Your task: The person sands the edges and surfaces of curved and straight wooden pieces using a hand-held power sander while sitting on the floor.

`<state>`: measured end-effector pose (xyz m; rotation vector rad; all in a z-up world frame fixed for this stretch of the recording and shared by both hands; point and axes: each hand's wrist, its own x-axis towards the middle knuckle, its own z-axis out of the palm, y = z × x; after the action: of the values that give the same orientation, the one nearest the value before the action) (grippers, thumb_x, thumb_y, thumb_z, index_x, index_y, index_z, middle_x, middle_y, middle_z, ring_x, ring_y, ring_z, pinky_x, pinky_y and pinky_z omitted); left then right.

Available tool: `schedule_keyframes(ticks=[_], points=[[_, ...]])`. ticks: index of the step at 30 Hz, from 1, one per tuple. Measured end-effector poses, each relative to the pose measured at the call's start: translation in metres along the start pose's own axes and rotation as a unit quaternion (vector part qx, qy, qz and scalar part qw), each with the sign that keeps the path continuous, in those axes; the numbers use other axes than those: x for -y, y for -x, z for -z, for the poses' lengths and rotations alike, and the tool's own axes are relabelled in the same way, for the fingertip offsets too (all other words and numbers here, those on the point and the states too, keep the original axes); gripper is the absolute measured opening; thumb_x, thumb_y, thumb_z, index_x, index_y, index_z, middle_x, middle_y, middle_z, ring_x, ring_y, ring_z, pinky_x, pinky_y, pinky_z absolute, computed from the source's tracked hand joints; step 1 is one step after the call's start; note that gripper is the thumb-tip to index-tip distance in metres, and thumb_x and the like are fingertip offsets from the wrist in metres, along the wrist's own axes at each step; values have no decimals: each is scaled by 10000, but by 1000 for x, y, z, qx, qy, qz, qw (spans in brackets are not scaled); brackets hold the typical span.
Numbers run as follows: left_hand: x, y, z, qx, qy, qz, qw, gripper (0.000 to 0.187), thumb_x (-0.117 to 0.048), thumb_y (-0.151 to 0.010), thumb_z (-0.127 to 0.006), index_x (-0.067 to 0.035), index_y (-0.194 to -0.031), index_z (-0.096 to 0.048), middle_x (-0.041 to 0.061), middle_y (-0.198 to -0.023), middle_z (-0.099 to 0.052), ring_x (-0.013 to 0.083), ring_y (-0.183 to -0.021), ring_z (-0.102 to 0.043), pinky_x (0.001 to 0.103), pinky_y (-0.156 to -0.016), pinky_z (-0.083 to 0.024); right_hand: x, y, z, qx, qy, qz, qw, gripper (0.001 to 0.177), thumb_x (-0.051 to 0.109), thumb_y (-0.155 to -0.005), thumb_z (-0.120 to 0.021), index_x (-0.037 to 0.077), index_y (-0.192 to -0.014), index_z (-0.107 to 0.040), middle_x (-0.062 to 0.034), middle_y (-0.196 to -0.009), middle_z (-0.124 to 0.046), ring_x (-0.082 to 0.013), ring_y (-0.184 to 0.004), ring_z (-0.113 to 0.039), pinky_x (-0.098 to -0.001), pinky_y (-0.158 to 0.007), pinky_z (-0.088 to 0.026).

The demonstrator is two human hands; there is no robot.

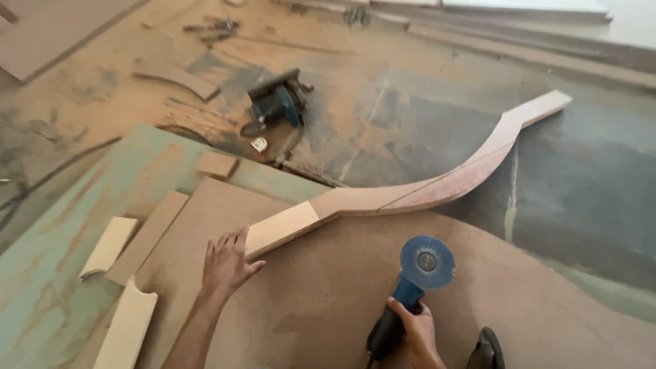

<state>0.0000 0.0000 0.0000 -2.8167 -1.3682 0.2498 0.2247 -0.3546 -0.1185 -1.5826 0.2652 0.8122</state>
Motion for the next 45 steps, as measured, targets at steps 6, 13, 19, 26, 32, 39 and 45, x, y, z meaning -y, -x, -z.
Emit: schedule_keyframes(ticks=[6,13,19,26,32,39,45], points=[[-7,-69,-22,31,54,-54,997,1026,-428,-612,-946,-137,-1468,-461,94,-1450,-544,301,-1334,-540,454,-1097,-477,-15,-1,-16,-134,112,57,983,483,179,-706,-893,-68,-1060,-677,-174,-915,-754,-239,-751,-726,-363,-697,-574],[-27,-10,23,29,78,-100,991,817,-458,-564,-911,-74,-1210,-590,150,-1211,-664,345,-1099,-677,449,-921,-582,-15,-18,32,65,-70,-57,994,327,179,-767,-756,-47,-984,-659,-125,-758,-650,-238,-581,-609,-387,-519,-505],[-69,81,60,200,138,-66,968,805,-541,-533,-882,-78,-1159,-680,150,-1066,-768,303,-1020,-751,403,-918,-604,-8,14,75,24,3,151,988,451,81,-648,-823,-23,-1057,-665,-122,-817,-701,-227,-716,-683,-360,-668,-544],[-100,147,-13,363,427,9,828,898,-399,-550,-915,-60,-1321,-601,157,-1140,-736,269,-1105,-726,361,-979,-566,26,65,187,175,-208,210,939,618,157,-683,-899,59,-1233,-635,-92,-1004,-741,-255,-882,-739,-455,-742,-605],[-73,145,-68,384,584,49,713,941,-216,-570,-890,-11,-1401,-500,210,-1197,-694,284,-1134,-684,349,-977,-542,18,56,246,-28,-80,231,969,558,109,-751,-851,-139,-1205,-641,-233,-974,-735,-343,-867,-744,-496,-785,-613],[-50,193,-34,312,687,83,651,901,-39,-590,-814,31,-1425,-483,203,-1201,-667,257,-1096,-659,355,-922,-540,-7,45,267,70,-153,220,961,730,371,-848,-755,-157,-1305,-542,-320,-971,-712,-423,-843,-745,-574,-760,-625],[-36,213,39,153,697,11,700,690,-68,-591,-789,33,-1267,-698,136,-1050,-769,173,-930,-712,286,-830,-559,6,56,262,109,-233,185,948,870,656,-950,-614,33,-1534,-448,-201,-1132,-649,-379,-949,-695,-600,-761,-563]])
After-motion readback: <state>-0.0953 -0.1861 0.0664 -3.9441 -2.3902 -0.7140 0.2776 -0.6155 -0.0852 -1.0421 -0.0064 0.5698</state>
